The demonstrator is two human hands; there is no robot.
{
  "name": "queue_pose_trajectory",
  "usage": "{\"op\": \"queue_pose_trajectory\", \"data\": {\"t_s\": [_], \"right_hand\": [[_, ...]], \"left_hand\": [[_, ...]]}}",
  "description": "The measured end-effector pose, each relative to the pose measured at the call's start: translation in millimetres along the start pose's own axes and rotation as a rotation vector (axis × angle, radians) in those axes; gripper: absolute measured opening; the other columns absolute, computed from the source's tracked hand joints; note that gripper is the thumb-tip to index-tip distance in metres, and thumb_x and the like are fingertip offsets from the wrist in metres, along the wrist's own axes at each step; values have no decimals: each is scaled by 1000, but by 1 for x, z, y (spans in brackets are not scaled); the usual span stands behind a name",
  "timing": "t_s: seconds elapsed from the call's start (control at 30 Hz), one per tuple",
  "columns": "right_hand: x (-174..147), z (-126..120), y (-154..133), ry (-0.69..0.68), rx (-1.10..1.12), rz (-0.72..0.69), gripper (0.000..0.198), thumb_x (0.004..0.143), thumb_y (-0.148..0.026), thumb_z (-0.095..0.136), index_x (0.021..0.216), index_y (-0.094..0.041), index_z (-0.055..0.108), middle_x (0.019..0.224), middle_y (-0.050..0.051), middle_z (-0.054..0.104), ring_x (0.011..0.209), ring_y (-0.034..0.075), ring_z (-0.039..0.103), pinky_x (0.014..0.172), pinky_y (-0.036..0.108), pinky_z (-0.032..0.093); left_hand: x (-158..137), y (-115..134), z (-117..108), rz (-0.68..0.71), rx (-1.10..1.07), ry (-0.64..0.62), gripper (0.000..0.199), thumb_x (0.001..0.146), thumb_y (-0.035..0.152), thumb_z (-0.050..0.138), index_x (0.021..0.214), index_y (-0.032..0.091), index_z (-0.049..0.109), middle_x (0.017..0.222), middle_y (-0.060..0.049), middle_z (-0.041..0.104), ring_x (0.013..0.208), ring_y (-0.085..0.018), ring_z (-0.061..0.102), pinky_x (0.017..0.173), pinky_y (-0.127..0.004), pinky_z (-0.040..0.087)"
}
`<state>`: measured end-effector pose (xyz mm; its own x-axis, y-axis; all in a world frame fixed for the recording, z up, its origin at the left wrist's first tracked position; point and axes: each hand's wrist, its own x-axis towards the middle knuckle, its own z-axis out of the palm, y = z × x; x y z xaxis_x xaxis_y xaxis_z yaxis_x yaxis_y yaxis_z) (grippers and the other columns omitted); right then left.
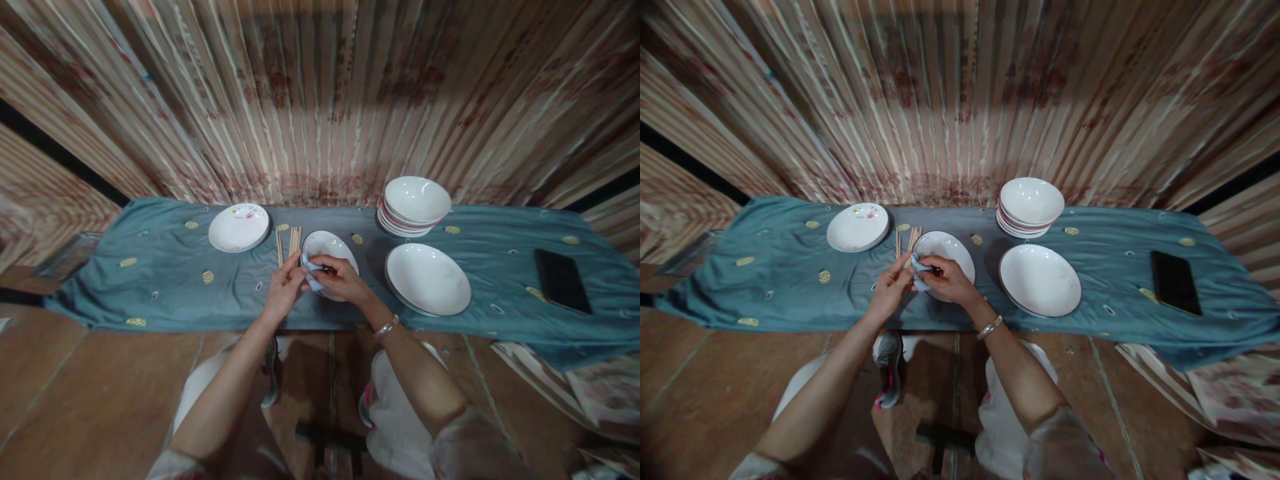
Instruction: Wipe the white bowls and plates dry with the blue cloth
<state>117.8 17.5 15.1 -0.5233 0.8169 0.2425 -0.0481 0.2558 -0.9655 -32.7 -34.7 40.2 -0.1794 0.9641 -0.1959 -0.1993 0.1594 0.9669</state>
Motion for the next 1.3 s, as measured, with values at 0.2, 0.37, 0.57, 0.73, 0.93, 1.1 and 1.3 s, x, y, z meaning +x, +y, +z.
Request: {"op": "queue_pose_trajectory", "data": {"t_s": [0.2,0.37,0.57,0.73,0.93,1.1,1.3], "right_hand": [[-17,-4,-15,-90,-36,76,35,78,-37,69,105,-15,68,103,6,69,91,17,64,79,27,51],[-27,-7,-22,-110,-119,70,36,80,-34,68,110,-16,67,108,7,70,98,18,64,87,29,50],[-25,-2,-19,-27,-125,18,33,82,-33,64,111,-17,68,110,7,70,100,19,66,92,32,51],[-17,1,-16,73,-126,-72,37,87,-32,58,121,-20,64,128,9,64,115,20,62,101,34,48],[-9,2,-22,127,-380,-158,37,91,-22,49,125,-22,64,149,8,48,140,20,43,119,38,32],[-3,1,-25,149,-571,-186,44,92,-16,42,132,-20,59,151,9,46,142,21,40,120,42,30],[12,-11,-18,250,-704,-109,45,93,-16,43,136,-13,56,151,13,47,140,24,42,120,42,30]], "left_hand": [[-1,1,0,31,25,-21,77,64,39,81,134,13,59,53,10,47,49,-6,43,49,-18,38],[-3,3,2,33,41,-30,77,65,39,79,134,13,58,58,7,53,53,-8,48,51,-20,40],[-4,3,2,95,122,-51,67,72,39,73,132,12,60,55,8,50,51,-7,41,51,-18,38],[-2,1,5,82,59,-76,64,72,41,71,131,16,62,72,1,64,62,-11,54,58,-21,48],[-1,-3,10,114,17,-129,60,69,35,72,125,14,65,63,4,57,57,-10,51,60,-22,49],[-2,-2,12,114,40,-110,63,67,35,75,126,14,66,61,4,55,55,-9,46,54,-21,44],[-4,-3,12,142,43,-144,71,67,35,76,132,10,61,56,7,46,51,-7,37,49,-19,32]]}}
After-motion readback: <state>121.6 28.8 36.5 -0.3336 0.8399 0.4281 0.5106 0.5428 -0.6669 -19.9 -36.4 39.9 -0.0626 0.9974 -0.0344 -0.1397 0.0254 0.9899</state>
